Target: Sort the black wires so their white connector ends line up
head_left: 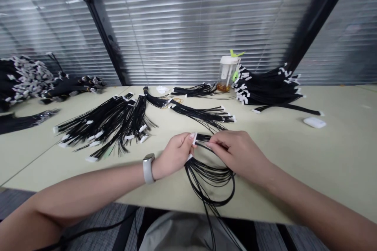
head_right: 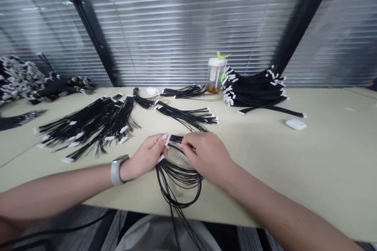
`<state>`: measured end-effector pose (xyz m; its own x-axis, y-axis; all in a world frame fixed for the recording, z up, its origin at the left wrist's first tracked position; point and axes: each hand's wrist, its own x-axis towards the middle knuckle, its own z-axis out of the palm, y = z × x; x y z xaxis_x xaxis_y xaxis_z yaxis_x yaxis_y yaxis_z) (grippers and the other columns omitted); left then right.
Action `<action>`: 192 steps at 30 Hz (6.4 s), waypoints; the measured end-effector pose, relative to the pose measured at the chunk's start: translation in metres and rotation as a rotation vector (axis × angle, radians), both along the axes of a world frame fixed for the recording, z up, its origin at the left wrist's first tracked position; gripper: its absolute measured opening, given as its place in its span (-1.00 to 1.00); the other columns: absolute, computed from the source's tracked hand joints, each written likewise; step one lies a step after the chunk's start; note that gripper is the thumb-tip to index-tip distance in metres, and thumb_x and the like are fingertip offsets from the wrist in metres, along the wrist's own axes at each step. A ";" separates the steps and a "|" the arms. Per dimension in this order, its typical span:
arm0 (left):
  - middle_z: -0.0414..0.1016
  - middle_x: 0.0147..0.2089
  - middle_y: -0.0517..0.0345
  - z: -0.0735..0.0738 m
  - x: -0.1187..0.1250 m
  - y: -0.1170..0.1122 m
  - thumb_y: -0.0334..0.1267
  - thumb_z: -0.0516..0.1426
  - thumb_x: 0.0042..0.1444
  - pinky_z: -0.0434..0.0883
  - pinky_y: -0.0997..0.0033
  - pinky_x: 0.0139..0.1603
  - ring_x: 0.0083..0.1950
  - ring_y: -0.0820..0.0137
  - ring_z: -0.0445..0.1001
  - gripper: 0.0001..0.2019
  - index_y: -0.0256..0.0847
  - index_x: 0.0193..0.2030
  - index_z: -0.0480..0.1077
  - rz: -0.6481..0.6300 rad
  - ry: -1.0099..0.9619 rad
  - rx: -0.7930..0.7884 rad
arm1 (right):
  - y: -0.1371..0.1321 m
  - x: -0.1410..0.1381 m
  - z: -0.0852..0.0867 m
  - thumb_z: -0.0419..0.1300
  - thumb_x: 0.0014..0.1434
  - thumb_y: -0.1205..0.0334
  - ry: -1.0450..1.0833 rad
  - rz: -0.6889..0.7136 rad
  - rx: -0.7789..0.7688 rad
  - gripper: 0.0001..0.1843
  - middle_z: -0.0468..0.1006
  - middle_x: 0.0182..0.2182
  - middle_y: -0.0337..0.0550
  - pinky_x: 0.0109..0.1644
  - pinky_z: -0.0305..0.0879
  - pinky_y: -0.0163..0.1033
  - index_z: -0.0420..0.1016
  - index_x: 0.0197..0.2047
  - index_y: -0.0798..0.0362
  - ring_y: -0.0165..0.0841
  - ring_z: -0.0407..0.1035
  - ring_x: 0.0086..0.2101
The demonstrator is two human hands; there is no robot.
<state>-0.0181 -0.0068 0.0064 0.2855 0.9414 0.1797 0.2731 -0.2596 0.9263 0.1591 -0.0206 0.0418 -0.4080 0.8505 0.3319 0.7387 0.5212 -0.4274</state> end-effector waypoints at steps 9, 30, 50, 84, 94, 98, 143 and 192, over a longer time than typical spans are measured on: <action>0.22 -0.64 0.28 0.001 0.001 -0.001 -0.06 -0.13 0.18 0.16 0.55 -0.53 -0.59 0.55 0.17 -0.58 -0.28 -0.57 0.24 -0.008 0.015 0.017 | 0.001 -0.001 -0.002 -0.01 0.17 0.25 -0.066 0.023 -0.023 -0.74 0.45 -0.54 -0.27 -0.39 0.07 -0.36 0.40 -0.48 0.07 -0.46 0.28 -0.49; 0.21 -0.61 0.27 0.000 -0.002 0.000 -0.12 -0.14 0.20 0.21 0.54 -0.43 -0.54 0.54 0.20 -0.59 -0.27 -0.59 0.22 -0.089 0.114 0.070 | 0.005 -0.003 -0.009 -0.04 0.20 0.29 -0.134 0.090 0.024 -0.78 0.43 -0.48 -0.25 -0.36 0.07 -0.36 0.34 -0.42 0.08 -0.46 0.26 -0.45; 0.21 -0.63 0.26 -0.001 0.001 0.006 0.07 -0.10 0.12 0.16 0.52 -0.51 -0.57 0.53 0.16 -0.53 -0.28 -0.59 0.23 0.091 -0.009 -0.078 | 0.008 0.013 0.005 0.20 -0.02 0.15 -0.111 0.004 0.048 -0.79 0.36 -0.39 -0.19 -0.38 0.10 -0.34 0.27 -0.36 0.06 -0.40 0.23 -0.42; 0.20 -0.64 0.26 0.003 0.002 0.006 0.10 -0.11 0.10 0.16 0.51 -0.53 -0.58 0.52 0.16 -0.53 -0.27 -0.58 0.23 0.145 0.019 -0.028 | 0.001 -0.019 -0.048 -0.01 0.07 0.28 0.269 0.271 -0.639 -0.79 0.33 -0.71 -0.33 -0.65 0.04 -0.47 0.34 -0.54 0.12 -0.55 0.19 -0.68; 0.20 -0.64 0.26 0.003 0.002 0.005 0.10 -0.11 0.10 0.18 0.50 -0.52 -0.57 0.51 0.17 -0.53 -0.26 -0.58 0.24 0.134 0.026 -0.010 | 0.004 -0.018 -0.044 0.01 0.07 0.25 0.367 0.203 -0.847 -0.81 0.31 -0.75 -0.38 -0.71 0.02 -0.49 0.34 -0.50 0.12 -0.59 0.11 -0.76; 0.21 -0.64 0.27 0.003 0.001 0.006 0.09 -0.11 0.11 0.17 0.50 -0.51 -0.57 0.51 0.17 -0.53 -0.26 -0.59 0.23 0.134 0.032 -0.009 | 0.003 -0.019 -0.046 0.02 0.06 0.28 0.343 0.205 -0.789 -0.81 0.30 -0.77 -0.38 -0.69 0.03 -0.49 0.34 -0.54 0.11 -0.59 0.11 -0.76; 0.18 -0.67 0.30 0.005 0.002 0.004 0.00 -0.11 0.15 0.13 0.53 -0.56 -0.60 0.54 0.14 -0.57 -0.27 -0.57 0.23 0.108 0.037 -0.040 | 0.000 -0.013 -0.042 -0.02 0.08 0.18 0.217 0.240 -0.754 -0.76 0.22 -0.75 -0.37 -0.72 -0.07 -0.48 0.38 -0.48 0.09 -0.56 0.08 -0.74; 0.21 -0.65 0.28 0.000 0.000 0.007 0.07 -0.12 0.13 0.12 0.53 -0.65 -0.68 0.55 0.16 -0.55 -0.27 -0.52 0.27 0.107 0.043 -0.087 | 0.013 0.029 0.022 0.01 0.18 0.13 0.856 -0.165 -0.046 -0.49 0.52 -0.40 -0.22 -0.57 0.25 -0.32 0.01 0.19 -0.09 -0.57 0.14 -0.74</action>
<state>-0.0177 -0.0002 0.0061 0.1886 0.9783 0.0857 0.3347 -0.1461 0.9309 0.1878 -0.0077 0.0634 0.0955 0.8970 0.4315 0.2187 0.4040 -0.8882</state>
